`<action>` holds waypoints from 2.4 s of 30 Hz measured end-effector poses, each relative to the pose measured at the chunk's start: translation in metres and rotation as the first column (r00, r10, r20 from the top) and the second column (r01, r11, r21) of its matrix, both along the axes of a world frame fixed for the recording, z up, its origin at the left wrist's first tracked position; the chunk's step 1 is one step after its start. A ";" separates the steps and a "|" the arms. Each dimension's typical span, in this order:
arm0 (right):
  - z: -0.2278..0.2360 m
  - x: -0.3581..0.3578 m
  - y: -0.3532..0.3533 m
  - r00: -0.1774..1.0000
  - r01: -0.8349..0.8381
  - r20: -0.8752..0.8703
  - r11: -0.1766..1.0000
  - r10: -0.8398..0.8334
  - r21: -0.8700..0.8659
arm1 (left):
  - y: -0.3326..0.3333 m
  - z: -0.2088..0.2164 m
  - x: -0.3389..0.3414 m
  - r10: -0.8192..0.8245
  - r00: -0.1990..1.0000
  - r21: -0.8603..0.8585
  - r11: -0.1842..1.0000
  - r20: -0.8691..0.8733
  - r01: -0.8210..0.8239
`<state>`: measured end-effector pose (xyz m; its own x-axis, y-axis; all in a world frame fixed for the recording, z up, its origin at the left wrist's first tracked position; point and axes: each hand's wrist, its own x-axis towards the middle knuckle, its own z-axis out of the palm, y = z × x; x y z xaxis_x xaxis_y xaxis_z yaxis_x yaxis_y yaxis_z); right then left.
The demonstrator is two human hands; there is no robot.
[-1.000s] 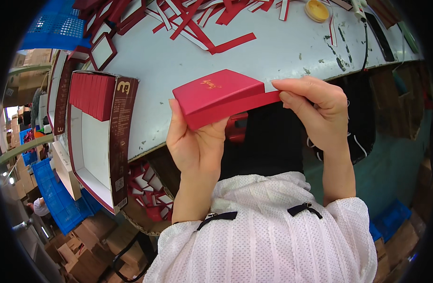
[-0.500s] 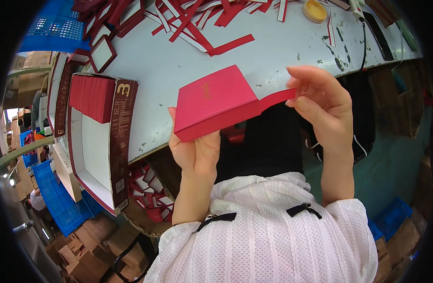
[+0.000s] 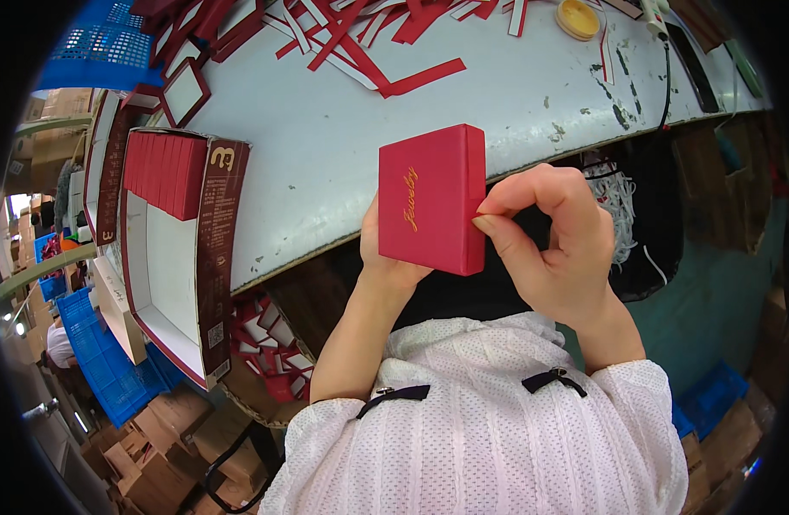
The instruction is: The person assembles small red jewelry boxes by hand. They pick up a box base and a red ribbon, thread the ribbon through the box's slot, and pull it tight. The person repeats this process for multiple boxes, placing the finished items into a cardboard container.
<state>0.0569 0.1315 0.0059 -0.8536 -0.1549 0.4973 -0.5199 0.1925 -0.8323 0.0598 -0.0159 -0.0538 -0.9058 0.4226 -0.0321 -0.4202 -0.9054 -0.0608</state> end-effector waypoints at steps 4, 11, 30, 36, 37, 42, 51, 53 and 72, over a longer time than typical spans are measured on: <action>0.011 -0.003 0.002 0.994 0.099 0.018 0.981 -0.103 0.164 | -0.004 -0.009 0.007 0.033 0.999 -0.136 0.990 -0.012 -0.034; -0.001 0.009 -0.012 0.729 -0.191 0.501 0.841 0.467 -0.506 | -0.006 -0.014 0.008 0.103 0.995 -0.432 0.897 0.003 -0.092; -0.009 -0.008 -0.029 0.928 -0.105 0.355 0.994 0.111 -0.037 | -0.035 0.029 -0.014 -0.497 0.553 -0.445 -0.328 -0.669 -0.833; 0.006 -0.018 -0.018 0.964 -0.208 0.205 0.961 0.169 0.185 | -0.031 0.026 -0.012 -0.500 0.529 -0.441 -0.292 -0.686 -0.848; 0.006 -0.018 -0.017 0.952 -0.233 0.243 0.954 0.184 0.190 | -0.031 0.025 -0.012 -0.507 0.515 -0.432 -0.281 -0.692 -0.857; 0.007 -0.015 -0.014 0.890 -0.317 0.394 0.933 0.231 0.171 | -0.030 0.027 -0.009 -0.494 0.524 -0.455 -0.264 -0.694 -0.851; 0.016 -0.009 -0.010 0.849 -0.326 0.478 0.935 0.226 0.137 | -0.024 0.030 -0.005 -0.445 0.488 -0.454 -0.188 -0.751 -0.871; 0.017 -0.008 -0.010 0.853 -0.318 0.475 0.936 0.215 0.148 | -0.021 0.031 -0.004 -0.431 0.477 -0.443 -0.184 -0.766 -0.877; -0.001 -0.005 -0.039 0.705 -0.240 0.653 0.959 0.277 -0.149 | -0.047 0.029 0.013 -0.238 0.618 -0.601 -0.146 -0.750 -0.786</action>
